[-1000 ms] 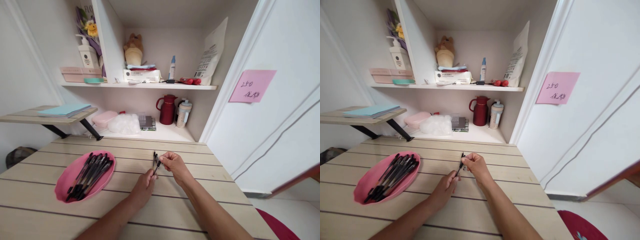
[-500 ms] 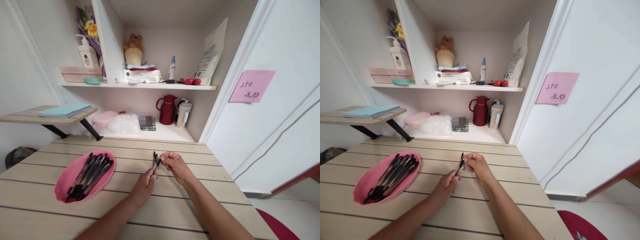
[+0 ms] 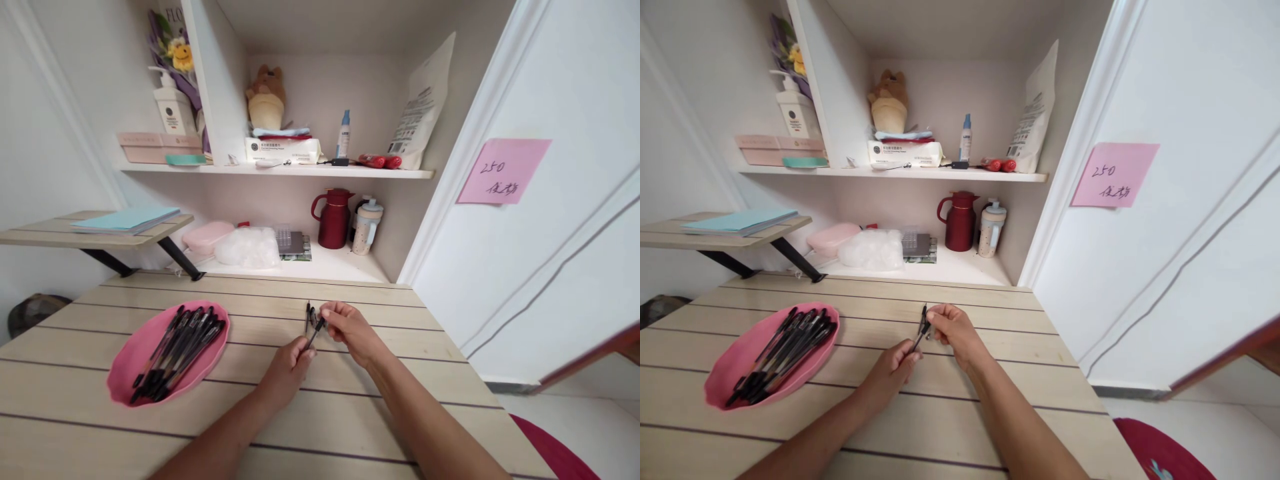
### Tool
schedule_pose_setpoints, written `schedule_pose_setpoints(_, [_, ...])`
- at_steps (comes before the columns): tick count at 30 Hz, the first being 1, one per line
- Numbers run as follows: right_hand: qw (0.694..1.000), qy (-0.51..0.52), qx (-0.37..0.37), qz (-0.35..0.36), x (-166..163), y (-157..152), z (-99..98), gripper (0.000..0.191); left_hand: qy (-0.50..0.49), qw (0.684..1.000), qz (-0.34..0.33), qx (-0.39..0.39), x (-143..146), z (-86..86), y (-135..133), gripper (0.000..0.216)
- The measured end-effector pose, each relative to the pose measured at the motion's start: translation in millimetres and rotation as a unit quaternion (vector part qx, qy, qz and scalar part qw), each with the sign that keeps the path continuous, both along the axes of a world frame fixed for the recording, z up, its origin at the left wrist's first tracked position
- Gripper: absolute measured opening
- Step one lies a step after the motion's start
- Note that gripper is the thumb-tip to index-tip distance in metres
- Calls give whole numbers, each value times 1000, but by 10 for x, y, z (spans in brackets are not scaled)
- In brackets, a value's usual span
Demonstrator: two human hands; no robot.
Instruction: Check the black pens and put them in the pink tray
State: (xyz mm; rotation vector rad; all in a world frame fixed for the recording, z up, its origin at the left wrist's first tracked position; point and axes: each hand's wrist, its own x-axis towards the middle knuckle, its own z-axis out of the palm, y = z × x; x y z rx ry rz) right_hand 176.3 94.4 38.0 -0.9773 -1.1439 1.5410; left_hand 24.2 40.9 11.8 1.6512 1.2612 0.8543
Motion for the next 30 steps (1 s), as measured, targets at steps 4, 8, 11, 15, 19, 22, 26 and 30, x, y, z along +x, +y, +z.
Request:
schedule_pose_setpoints(4, [1000,6,4,1,-1,5,-13,22,-6,1000,-1,0,-1,14,-2,21])
schedule_pose_setpoints(8, [999,-12,-9,-31,-11,18,-33,23,-10,1000,1,-4,-3,8,0,21])
schedule_pose_setpoints(11, [1000,4,-15,4,5,12,-12,23,-15,1000,-2,-8,-7,4,3,21])
schedule_pose_setpoints(15, [1000,14,-15,11,29,5,1,24,-20,1000,-5,-6,-13,-4,7,20])
schedule_pose_setpoints(19, [1000,6,-24,-12,31,7,-10,27,-23,1000,-9,0,-17,-21,13,21])
schedule_pose_setpoints(22, [999,18,-10,24,28,5,-13,29,-18,1000,-11,5,-21,-28,17,20])
schedule_pose_setpoints(26, [1000,14,-7,1,13,12,-42,26,-15,1000,-21,6,-27,-39,23,19])
schedule_pose_setpoints(30, [1000,14,-11,4,19,13,-42,24,-19,1000,-19,13,-29,-60,27,20])
